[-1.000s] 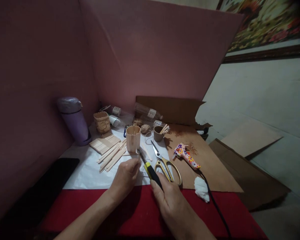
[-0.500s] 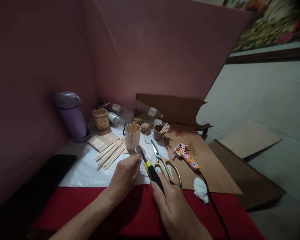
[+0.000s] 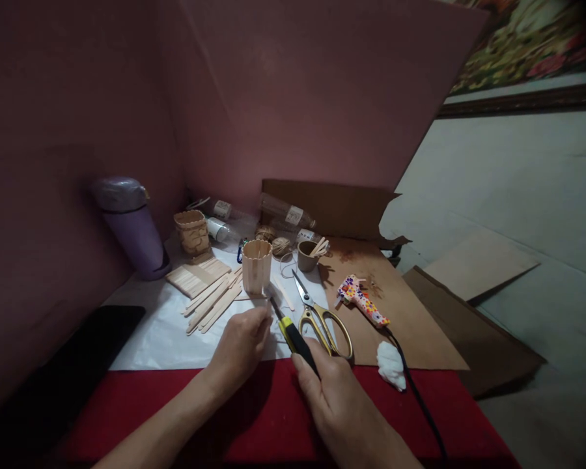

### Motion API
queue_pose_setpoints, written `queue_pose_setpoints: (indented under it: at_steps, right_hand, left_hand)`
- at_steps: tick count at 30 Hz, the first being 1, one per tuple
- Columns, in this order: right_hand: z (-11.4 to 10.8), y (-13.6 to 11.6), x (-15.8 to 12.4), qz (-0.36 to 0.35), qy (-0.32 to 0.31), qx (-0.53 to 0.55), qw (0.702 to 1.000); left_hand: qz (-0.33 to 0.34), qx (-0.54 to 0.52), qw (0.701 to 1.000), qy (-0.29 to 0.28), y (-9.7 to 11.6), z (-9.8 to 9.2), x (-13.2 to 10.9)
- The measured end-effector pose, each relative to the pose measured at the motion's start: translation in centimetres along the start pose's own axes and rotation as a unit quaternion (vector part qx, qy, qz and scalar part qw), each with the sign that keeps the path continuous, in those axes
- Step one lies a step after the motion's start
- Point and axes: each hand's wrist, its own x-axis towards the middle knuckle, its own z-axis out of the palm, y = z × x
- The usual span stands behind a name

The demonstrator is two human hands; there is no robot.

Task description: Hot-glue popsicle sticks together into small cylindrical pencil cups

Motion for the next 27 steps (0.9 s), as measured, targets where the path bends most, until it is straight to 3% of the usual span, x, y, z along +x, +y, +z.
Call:
queue_pose_setpoints:
  at_steps: [8,14,19,23,27]
  right_hand:
    - [-0.29,-0.46,0.07,-0.009,0.005,-0.016,1.0]
    - [-0.06,-0.16,-0.06,-0.001,0.014,-0.022,1.0]
    - [-0.44,-0.47,0.01,-0.013,0.018,-0.034,0.999]
    - [-0.08,0.11,-0.05,0.004,0.006,-0.025,1.0]
    - [-0.25,0.02,-0.02,0.002,0.005,-0.01,1.0]
  left_hand:
    - [0.025,-0.011,0.999,0.039,0.0,-0.38,0.19]
    - [0.014,-0.003,1.0,0.018,-0.12,-0.18,-0.14]
    - [0.027,-0.012,0.999,0.041,0.17,-0.4,0.25]
    - [-0.002,-0.025,1.0,-0.005,-0.21,0.05,-0.04]
    - [-0.002,-0.019,1.0,0.005,0.05,-0.1,0.14]
